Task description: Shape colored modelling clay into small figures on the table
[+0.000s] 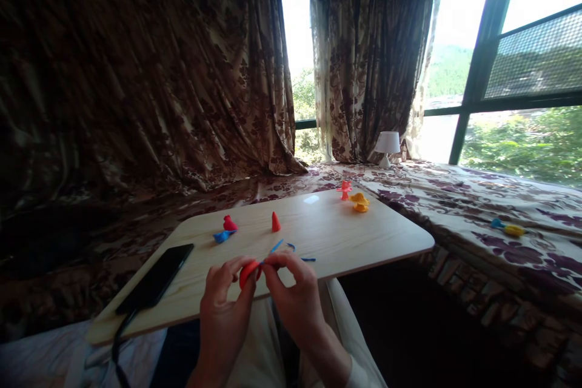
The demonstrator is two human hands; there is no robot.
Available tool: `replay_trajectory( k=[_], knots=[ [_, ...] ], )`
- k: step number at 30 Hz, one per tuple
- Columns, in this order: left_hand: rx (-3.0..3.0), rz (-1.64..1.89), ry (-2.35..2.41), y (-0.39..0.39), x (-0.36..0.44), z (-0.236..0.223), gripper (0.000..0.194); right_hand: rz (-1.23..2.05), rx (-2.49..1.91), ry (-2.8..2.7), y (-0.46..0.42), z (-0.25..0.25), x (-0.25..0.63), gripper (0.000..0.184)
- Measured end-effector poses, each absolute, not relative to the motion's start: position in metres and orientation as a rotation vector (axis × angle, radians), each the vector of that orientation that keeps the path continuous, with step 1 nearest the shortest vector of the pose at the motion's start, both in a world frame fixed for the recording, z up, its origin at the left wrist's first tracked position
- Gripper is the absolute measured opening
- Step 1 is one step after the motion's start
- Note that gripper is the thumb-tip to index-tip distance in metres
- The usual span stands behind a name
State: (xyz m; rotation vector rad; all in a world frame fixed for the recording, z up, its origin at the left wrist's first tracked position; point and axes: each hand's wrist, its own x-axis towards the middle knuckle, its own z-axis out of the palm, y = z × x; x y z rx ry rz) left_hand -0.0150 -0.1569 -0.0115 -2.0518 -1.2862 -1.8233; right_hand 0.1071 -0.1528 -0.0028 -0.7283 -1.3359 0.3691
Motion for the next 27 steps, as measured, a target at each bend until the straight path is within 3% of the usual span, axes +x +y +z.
replay_trajectory(
  k=[27],
  knots=[
    [-2.188, -1.825, -1.265, -0.1606, -0.0109, -0.0135, 0.020, 0.272, -0.712, -1.356, -0.1544, -0.0035, 0.1099, 0.013]
  ],
)
